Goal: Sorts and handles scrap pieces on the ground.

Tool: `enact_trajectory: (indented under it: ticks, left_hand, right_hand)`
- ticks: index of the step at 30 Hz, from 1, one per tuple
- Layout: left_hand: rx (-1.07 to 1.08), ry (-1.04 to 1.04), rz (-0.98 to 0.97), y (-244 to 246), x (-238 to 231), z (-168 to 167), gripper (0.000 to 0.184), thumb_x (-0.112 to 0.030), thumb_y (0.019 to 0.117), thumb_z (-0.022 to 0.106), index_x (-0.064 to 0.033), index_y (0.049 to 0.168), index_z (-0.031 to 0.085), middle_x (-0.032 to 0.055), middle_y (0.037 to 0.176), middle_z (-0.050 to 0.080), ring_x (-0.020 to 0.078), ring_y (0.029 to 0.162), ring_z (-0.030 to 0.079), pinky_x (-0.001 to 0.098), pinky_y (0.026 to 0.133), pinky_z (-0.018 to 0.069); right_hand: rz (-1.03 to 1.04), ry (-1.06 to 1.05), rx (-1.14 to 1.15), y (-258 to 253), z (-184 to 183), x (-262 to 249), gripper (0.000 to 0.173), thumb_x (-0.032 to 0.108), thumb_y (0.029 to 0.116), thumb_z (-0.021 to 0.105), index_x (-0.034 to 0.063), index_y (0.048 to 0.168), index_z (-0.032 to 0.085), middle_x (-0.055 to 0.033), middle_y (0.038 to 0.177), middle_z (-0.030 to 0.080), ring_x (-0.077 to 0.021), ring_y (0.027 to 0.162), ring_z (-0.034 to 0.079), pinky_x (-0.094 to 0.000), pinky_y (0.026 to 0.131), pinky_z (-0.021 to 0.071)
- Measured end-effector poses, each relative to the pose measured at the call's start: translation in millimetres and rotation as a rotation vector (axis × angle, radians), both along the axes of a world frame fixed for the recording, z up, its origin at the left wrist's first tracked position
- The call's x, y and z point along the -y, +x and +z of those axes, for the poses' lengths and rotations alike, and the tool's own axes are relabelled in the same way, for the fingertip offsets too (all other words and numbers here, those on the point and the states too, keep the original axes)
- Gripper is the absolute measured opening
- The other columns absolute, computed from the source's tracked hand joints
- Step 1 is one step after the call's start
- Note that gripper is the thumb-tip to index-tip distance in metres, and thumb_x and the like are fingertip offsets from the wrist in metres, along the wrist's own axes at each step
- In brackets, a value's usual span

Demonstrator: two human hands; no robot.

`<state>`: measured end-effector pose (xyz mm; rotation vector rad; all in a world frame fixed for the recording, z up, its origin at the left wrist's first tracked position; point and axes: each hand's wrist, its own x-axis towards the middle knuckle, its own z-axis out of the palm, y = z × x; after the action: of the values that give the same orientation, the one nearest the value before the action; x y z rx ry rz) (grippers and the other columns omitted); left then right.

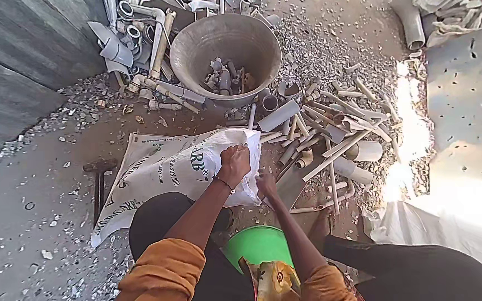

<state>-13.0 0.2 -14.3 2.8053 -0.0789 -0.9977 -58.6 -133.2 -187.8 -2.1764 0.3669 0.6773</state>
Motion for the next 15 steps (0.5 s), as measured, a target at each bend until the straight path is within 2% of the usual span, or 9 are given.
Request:
enact_trajectory:
  ticks: [3, 5, 6, 9, 11, 13, 15]
  left_hand:
    - [-0.033, -0.003, -0.017, 2.6, -3.1, -1.8, 0.065, -0.021, 0.0972, 0.065, -0.0096, 0.157, 0.040, 0.0148, 0.152, 0.051, 0.0370, 0.135, 0.051, 0.0607, 0.100, 0.0437]
    - [-0.084, -0.005, -0.040, 6.0, -4.6, -5.1, 0.058, -0.029, 0.1009, 0.061, -0.0091, 0.153, 0.045, 0.0144, 0.152, 0.051, 0.0360, 0.136, 0.051, 0.0604, 0.101, 0.0432]
    - [-0.112, 0.001, -0.045, 7.2, -4.9, -7.1, 0.053, -0.031, 0.1016, 0.061, -0.0066, 0.148, 0.050, 0.0157, 0.149, 0.053, 0.0366, 0.135, 0.052, 0.0607, 0.100, 0.0434]
    - [-0.194, 0.038, -0.069, 10.4, -1.0, -8.9, 0.050, -0.032, 0.1019, 0.059, -0.0034, 0.143, 0.054, 0.0181, 0.151, 0.050, 0.0398, 0.134, 0.051, 0.0624, 0.098, 0.0440]
    - [-0.230, 0.054, -0.087, 13.2, 3.8, -5.6, 0.053, -0.032, 0.1031, 0.057, -0.0039, 0.148, 0.050, 0.0188, 0.155, 0.045, 0.0415, 0.135, 0.050, 0.0626, 0.099, 0.0438]
    - [-0.250, 0.066, -0.088, 15.9, 6.3, -2.0, 0.051, -0.031, 0.1038, 0.055, -0.0040, 0.147, 0.050, 0.0206, 0.148, 0.050, 0.0414, 0.132, 0.052, 0.0611, 0.098, 0.0448]
    - [-0.294, 0.078, -0.085, 20.5, 7.7, -1.5, 0.048, -0.033, 0.1052, 0.052, -0.0032, 0.144, 0.052, 0.0224, 0.140, 0.056, 0.0406, 0.131, 0.054, 0.0596, 0.099, 0.0442]
  right_hand:
    - [0.006, -0.110, -0.112, 15.1, -17.0, 60.0, 0.043, 0.021, 0.1003, 0.062, -0.0010, 0.137, 0.058, -0.0250, 0.126, 0.066, -0.0380, 0.118, 0.064, -0.0547, 0.101, 0.0488]
    - [0.006, -0.232, -0.171, 31.6, -23.0, 97.5, 0.040, 0.022, 0.0989, 0.064, 0.0001, 0.133, 0.062, -0.0268, 0.128, 0.064, -0.0408, 0.121, 0.061, -0.0583, 0.101, 0.0470]
    - [-0.010, -0.264, -0.169, 41.8, -27.4, 114.9, 0.040, 0.021, 0.0984, 0.064, -0.0015, 0.132, 0.063, -0.0286, 0.128, 0.064, -0.0425, 0.120, 0.061, -0.0593, 0.101, 0.0471]
    - [-0.157, -0.279, -0.134, 74.9, -35.4, 154.1, 0.046, 0.021, 0.1009, 0.060, -0.0049, 0.138, 0.053, -0.0293, 0.128, 0.062, -0.0406, 0.114, 0.065, -0.0555, 0.094, 0.0544]
    - [-0.222, -0.386, -0.078, 99.2, -36.5, 168.9, 0.056, 0.021, 0.0970, 0.065, -0.0052, 0.144, 0.049, -0.0316, 0.137, 0.057, -0.0439, 0.126, 0.058, -0.0580, 0.103, 0.0466]
    - [-0.190, -0.505, -0.061, 118.5, -47.8, 181.4, 0.071, 0.021, 0.0935, 0.068, 0.0002, 0.154, 0.038, -0.0320, 0.149, 0.045, -0.0462, 0.134, 0.051, -0.0578, 0.106, 0.0454]
    - [-0.114, -0.569, -0.094, 129.0, -61.2, 194.4, 0.081, 0.021, 0.0921, 0.070, 0.0053, 0.160, 0.030, -0.0339, 0.157, 0.033, -0.0505, 0.136, 0.046, -0.0614, 0.105, 0.0452]
